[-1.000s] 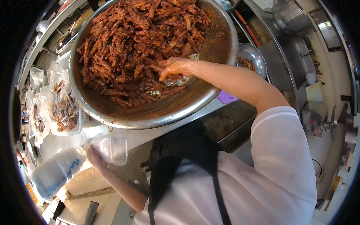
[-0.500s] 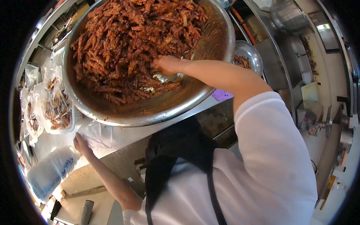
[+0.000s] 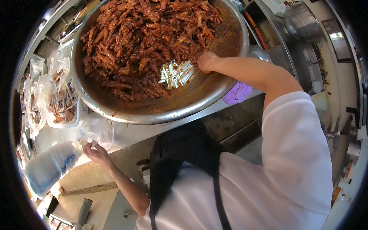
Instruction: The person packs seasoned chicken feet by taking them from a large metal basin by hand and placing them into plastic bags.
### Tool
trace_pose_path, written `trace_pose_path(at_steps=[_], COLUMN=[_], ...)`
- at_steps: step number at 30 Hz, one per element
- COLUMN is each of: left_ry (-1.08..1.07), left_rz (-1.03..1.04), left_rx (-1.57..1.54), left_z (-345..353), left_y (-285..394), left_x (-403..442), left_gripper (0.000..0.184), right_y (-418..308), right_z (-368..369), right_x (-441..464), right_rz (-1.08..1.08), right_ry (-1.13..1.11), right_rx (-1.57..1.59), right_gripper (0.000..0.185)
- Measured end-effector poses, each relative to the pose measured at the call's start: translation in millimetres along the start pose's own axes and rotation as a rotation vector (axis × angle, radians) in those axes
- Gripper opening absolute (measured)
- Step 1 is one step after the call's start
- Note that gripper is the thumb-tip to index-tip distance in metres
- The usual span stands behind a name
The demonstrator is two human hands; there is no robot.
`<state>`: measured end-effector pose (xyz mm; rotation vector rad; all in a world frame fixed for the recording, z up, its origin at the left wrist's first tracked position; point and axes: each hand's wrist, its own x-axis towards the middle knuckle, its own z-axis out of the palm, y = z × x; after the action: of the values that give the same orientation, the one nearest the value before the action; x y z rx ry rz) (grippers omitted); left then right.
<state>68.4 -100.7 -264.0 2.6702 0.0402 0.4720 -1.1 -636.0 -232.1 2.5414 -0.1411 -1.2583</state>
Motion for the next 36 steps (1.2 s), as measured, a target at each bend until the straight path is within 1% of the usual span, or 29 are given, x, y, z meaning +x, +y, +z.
trace_pose_path(at_steps=[2, 3, 4, 5, 6, 7, 8, 9, 10, 11, 13, 14, 15, 16, 17, 18, 19, 20, 21, 23, 24, 26, 27, 29, 31, 32, 33, 35, 36], left_ry=[-0.089, -0.122, 0.005, 0.035, 0.029, 0.037, 0.083, 0.003, -0.108, -0.018, 0.013, 0.069, 0.122, 0.08, 0.127, 0.173, 0.215, 0.201, 0.189, 0.154, 0.285, 0.265, 0.255, 0.25, 0.26, 0.331, 0.341, 0.38, 0.402], left_rz=[-0.184, -0.279, -0.202, -0.07, -0.098, -0.143, -0.133, -0.256, -0.395, -0.297, -0.31, -0.245, -0.175, -0.21, -0.144, -0.075, -0.004, -0.036, -0.065, -0.124, -0.055, 0.046, 0.093, 0.054, 0.033, 0.092, 0.083, 0.235, 0.352], left_rx=[-0.124, -0.183, -0.25, -0.311, -0.193, -0.233, -0.202, -0.144, -0.202, -0.278, -0.295, -0.295, -0.296, -0.334, -0.366, -0.4, -0.433, -0.421, -0.41, -0.373, -0.451, -0.384, -0.347, -0.35, -0.387, -0.476, -0.401, -0.589, -0.528], left_z=[-21, -26, -21, -15, -28, -32, -29, -35, -62, -49, -70, -68, -66, -78, -80, -83, -87, -92, -99, -114, -109, -105, -103, -105, -119, -113, -126, -120, -121], left_y=[17, 17, 10, -9, 8, 7, 0, 2, 33, 12, 38, 39, 39, 54, 61, 67, 69, 68, 64, 50, 42, 38, 40, 52, 69, 63, 77, 81, 102], left_x=[6, 9, 8, 7, 11, 14, 15, 22, 29, 26, 30, 30, 30, 30, 26, 21, 18, 19, 22, 31, 36, 59, 70, 103, 140, 167, 188, 236, 242], left_gripper=[0.028, 0.03, 0.031, 0.029, 0.03, 0.032, 0.034, 0.035, 0.036, 0.037, 0.038, 0.038, 0.039, 0.037, 0.036, 0.035, 0.034, 0.032, 0.03, 0.027, 0.024, 0.025, 0.026, 0.028, 0.028, 0.027, 0.025, 0.025, 0.025], right_y=[-28, -53, -86, -103, -119, -128, -135, -139, -144, -148, -177, -196, -216, -246, -286, -326, -355, -383, -405, -414, -406, -381, -371, -334, -292, -263, -234, -173, -145], right_z=[3, -9, -35, -44, -61, -86, -111, -135, -160, -181, -215, -226, -246, -243, -238, -228, -228, -228, -228, -237, -242, -235, -235, -253, -253, -251, -246, -229, -214], right_x=[4, 1, -20, -14, -22, -36, -45, -56, -66, -77, -111, -106, -131, -106, -75, -60, -44, -28, -7, -18, -18, -21, -34, -69, -82, -91, -96, -87, -82], right_rz=[0.035, -0.078, -0.08, -0.231, -0.363, -0.497, -0.53, -0.548, -0.599, -0.642, -0.803, -0.857, -0.753, -0.898, -0.959, -1.016, -0.945, -0.875, -0.815, -0.702, -0.819, -1.037, -1.027, -1.0, -1.138, -1.107, -1.061, -0.886, -0.748], right_ry=[0.081, -0.007, -0.033, -0.071, -0.019, 0.025, -0.019, -0.072, -0.12, -0.174, -0.131, -0.367, -0.397, -0.525, -0.711, -0.732, -0.709, -0.685, -0.498, -0.122, -0.082, -0.026, -0.007, 0.076, 0.29, 0.433, 0.579, 0.779, 0.821], right_rx=[0.029, 0.071, 0.341, 0.427, 0.58, 0.731, 0.93, 1.128, 1.244, 1.362, 1.537, 1.58, 1.511, 1.474, 1.545, 1.755, 1.784, 1.813, 1.679, 1.609, 1.556, 1.427, 1.52, 1.709, 1.915, 1.918, 1.92, 1.842, 1.826], right_gripper=[0.028, 0.035, 0.042, 0.049, 0.049, 0.049, 0.045, 0.042, 0.038, 0.035, 0.031, 0.028, 0.026, 0.025, 0.025, 0.029, 0.031, 0.032, 0.034, 0.032, 0.031, 0.029, 0.028, 0.027, 0.028, 0.028, 0.028, 0.029, 0.03])
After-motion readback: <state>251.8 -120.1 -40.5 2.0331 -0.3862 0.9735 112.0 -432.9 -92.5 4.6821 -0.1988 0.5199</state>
